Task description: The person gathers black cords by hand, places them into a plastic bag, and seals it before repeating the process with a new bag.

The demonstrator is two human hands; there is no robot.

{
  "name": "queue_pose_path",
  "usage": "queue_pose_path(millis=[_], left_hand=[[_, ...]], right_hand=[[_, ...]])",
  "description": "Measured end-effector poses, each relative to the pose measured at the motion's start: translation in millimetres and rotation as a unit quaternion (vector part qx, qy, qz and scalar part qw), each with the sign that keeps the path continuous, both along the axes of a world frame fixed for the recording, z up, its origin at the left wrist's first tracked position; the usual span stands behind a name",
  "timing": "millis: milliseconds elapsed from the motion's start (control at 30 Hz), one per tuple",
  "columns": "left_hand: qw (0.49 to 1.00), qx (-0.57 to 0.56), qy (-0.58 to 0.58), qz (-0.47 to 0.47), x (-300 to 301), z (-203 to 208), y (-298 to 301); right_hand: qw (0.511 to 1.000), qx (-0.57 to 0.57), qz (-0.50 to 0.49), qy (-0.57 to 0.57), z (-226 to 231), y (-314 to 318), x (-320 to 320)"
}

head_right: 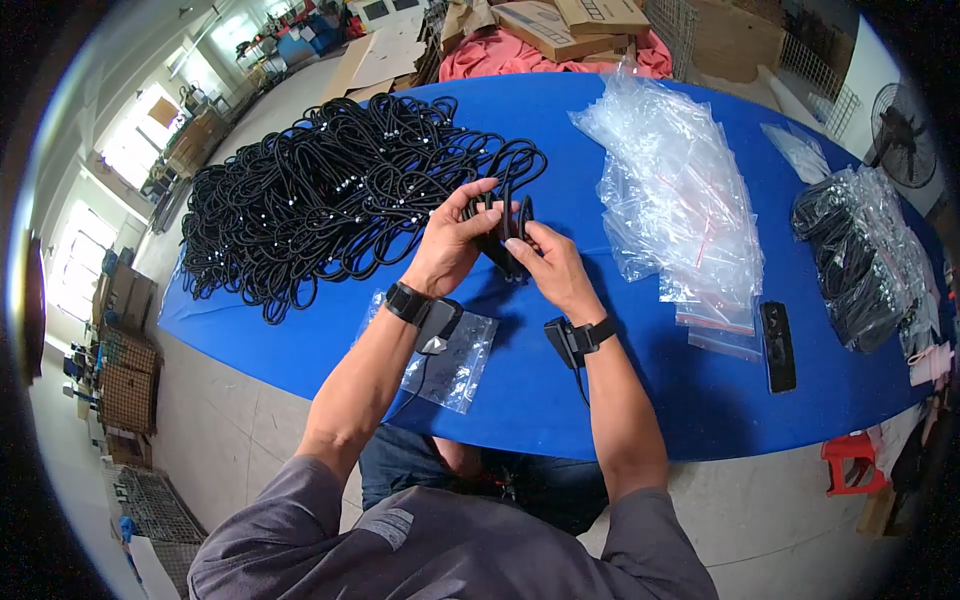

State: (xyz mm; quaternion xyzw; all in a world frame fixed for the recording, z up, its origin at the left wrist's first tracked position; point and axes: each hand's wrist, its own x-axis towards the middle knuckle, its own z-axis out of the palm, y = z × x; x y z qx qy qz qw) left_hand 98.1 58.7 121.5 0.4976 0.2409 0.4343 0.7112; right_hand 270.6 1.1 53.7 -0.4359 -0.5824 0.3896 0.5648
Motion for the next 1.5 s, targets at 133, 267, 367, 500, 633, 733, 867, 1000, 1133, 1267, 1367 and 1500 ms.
queue_pose_path(millis=[133,267,367,500,633,733,867,1000,1133,1267,1367,1500], left_hand=[[1.0,-0.021,-0.001,-0.019,-8.5,-1.2,-2.8],[0.998,-0.033,0.021,-0.043,-20.5,2.7,0.7],[0.998,-0.019,0.015,-0.06,-24.7,-0.3,1.3],[1.0,-0.003,0.013,0.023,-20.9,-2.4,-3.4],[1.0,0.004,-0.003,0.031,-18.6,-8.9,-3.9],[1.0,0.001,-0.007,0.024,-15.9,-10.6,-1.3],[0.999,-0.033,-0.026,0.025,-10.1,-8.5,-1.4],[0.997,-0.073,-0.027,0.021,-4.2,1.8,-4.6],[0.998,-0.055,0.016,0.017,-12.7,6.2,15.5],[0.987,0.015,0.153,0.047,-54.9,-10.5,74.6],[0.946,0.076,0.31,0.052,-71.3,-21.6,102.7],[0.819,0.283,0.457,0.203,-112.8,-45.9,129.7]], right_hand=[[1.0,0.012,-0.019,-0.018,-2.9,2.4,-2.1],[0.996,-0.044,-0.01,0.08,2.7,-0.2,-4.0],[0.988,-0.06,0.012,0.14,0.9,0.1,-4.3],[0.985,-0.035,0.035,0.168,0.1,-0.6,-8.1],[0.991,-0.017,0.029,0.132,-1.3,-0.1,-12.5],[0.995,0.011,0.027,0.093,-2.4,0.3,-14.7],[0.995,0.004,0.032,0.099,4.9,-3.6,-16.7],[0.994,0.031,-0.012,0.108,11.5,-6.7,-22.3],[0.996,0.018,-0.062,0.054,0.7,-2.9,-7.2],[0.983,0.027,-0.078,0.164,-0.5,2.5,-0.1],[0.987,0.026,-0.071,0.144,-10.0,4.1,7.4],[0.989,0.027,-0.048,0.137,5.5,7.5,-5.7]])
